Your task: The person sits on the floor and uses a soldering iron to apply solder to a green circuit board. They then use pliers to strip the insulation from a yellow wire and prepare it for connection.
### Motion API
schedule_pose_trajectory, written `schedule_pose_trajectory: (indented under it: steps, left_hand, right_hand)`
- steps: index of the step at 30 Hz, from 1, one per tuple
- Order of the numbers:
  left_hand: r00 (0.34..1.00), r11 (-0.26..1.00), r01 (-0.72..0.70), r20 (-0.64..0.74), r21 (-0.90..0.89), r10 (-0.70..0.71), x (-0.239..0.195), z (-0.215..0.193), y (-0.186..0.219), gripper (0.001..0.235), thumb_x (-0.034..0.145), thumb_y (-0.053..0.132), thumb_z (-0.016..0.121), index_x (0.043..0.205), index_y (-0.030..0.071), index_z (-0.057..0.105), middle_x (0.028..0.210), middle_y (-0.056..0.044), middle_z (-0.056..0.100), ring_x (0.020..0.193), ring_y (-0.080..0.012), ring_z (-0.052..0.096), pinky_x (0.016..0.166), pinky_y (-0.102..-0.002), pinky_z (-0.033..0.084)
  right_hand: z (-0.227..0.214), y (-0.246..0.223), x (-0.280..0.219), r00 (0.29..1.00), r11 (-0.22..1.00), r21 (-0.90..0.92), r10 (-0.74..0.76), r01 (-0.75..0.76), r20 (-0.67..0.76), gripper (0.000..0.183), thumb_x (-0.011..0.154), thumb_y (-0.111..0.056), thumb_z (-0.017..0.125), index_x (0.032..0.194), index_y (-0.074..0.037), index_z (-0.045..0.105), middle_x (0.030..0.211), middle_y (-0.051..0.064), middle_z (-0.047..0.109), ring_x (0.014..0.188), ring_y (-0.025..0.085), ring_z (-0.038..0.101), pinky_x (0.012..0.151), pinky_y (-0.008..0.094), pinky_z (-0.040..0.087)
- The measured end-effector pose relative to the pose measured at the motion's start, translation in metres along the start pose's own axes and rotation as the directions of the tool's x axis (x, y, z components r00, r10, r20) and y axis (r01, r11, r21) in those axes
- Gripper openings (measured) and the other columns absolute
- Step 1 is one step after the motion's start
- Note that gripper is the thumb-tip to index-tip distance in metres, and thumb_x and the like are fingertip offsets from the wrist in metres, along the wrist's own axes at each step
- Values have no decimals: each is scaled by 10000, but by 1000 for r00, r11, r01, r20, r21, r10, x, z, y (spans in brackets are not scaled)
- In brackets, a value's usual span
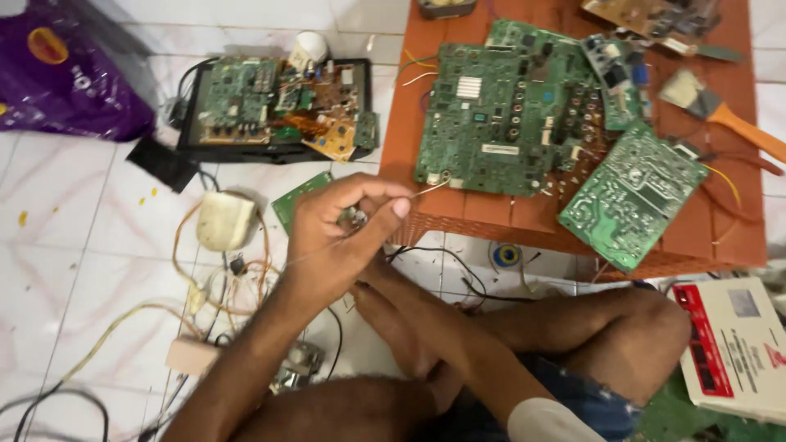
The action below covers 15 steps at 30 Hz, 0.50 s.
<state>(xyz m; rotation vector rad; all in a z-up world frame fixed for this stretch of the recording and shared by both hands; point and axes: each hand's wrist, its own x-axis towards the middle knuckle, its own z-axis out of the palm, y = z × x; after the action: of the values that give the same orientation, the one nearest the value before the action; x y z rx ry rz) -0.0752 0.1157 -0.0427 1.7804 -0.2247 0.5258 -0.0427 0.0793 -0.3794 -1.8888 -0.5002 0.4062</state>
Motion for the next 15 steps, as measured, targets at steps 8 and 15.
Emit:
schedule_pose_trajectory:
  steps: [8,15]
  left_hand:
    - [998,996,7,-56,87,-2,6,0,-16,73,920,70,780,991,52,786,614,-76,647,629,-98,524,579,-281,476]
    - [1000,996,15,12,92,-16,23,44,-34,108,989,132,700,1052,69,761,756,-118,662,727,-170,599,706,-354,513]
  right_hand:
    - [-5,-1,-21,984,1000,4,-21,20,179,409,798,-498,785,1180,-421,661,1177,-254,693,1153,-54,645,1013,181,502]
    - [-217,-239,-170,890,854,500,-331,142,312,54,919,-115,632,923,-120,686,913,63,732,950,236,682,970,397,504]
